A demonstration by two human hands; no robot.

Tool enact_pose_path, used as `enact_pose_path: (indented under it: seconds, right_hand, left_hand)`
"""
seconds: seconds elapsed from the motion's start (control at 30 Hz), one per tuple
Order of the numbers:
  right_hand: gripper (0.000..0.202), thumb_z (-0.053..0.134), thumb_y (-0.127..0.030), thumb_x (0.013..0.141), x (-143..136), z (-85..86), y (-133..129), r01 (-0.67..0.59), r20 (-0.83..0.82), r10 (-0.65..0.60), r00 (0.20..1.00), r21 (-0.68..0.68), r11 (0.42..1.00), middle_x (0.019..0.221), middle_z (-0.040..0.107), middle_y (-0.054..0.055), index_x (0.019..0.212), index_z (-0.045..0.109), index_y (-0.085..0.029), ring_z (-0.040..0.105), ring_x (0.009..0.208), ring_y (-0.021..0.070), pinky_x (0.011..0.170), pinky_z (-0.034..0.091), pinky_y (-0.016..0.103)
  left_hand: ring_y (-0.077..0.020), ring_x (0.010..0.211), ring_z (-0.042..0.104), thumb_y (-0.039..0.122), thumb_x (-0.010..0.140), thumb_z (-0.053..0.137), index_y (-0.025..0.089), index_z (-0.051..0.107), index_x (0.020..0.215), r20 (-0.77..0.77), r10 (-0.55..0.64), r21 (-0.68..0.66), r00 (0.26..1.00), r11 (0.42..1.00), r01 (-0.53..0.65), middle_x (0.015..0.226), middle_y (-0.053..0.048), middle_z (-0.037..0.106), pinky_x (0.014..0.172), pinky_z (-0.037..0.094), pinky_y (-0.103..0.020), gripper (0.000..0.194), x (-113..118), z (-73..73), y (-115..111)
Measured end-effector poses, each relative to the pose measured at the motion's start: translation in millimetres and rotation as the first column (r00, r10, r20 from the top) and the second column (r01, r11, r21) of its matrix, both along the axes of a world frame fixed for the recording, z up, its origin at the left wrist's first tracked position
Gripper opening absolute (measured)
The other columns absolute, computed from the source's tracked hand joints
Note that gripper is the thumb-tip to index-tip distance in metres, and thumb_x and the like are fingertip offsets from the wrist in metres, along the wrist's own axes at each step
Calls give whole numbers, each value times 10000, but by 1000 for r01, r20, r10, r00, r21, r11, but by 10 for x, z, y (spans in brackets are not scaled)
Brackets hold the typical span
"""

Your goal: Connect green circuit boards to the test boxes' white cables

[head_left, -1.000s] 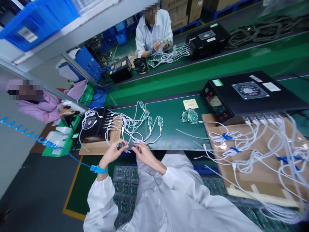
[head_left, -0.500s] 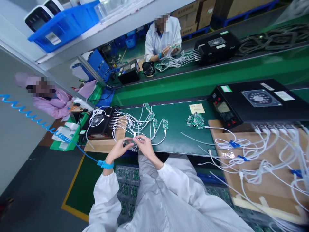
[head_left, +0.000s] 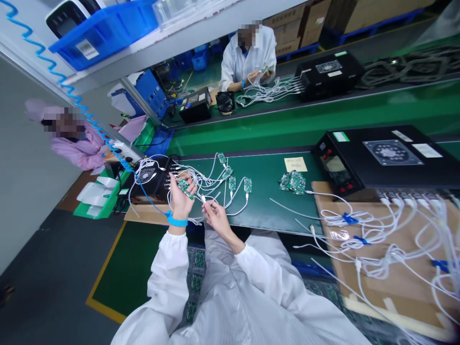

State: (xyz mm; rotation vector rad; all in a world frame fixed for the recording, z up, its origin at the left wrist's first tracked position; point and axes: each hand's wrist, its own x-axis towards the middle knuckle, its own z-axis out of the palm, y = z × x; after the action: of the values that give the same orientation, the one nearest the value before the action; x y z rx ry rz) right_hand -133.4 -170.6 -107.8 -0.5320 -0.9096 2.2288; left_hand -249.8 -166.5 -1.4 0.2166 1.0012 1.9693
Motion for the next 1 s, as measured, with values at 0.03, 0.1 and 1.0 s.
enact_pose_path:
  seconds: [0.03,0.1,1.0]
  right_hand:
    - [555,753,-710,750,3,-6,3,-10,-7,10,1000,0,1000,705,557,-42,860,623,-182,328,438,25,352,225,168]
    - [542,746,-702,766,4,-26,8,-22,-11,22,1000,14,1000,705,538,-47,861,620,-184,328,451,26,362,233,163]
    - [524,668,-715,849,35,-73,53,-58,-3,60,998,179,982,668,420,-66,828,571,-201,312,450,44,405,229,205]
  left_hand:
    - [-48,462,347,628,1049,330,148,524,781,17,-3,25,1000,1000,3,668,16,419,413,297,-182,582,6,-8,31]
    - [-52,458,357,563,1072,296,147,522,780,50,-14,72,999,997,11,662,15,419,419,304,-189,556,10,-37,83]
    - [-39,414,274,308,1053,252,160,449,701,-10,-14,88,1000,996,15,653,38,339,384,215,-193,430,100,-11,119]
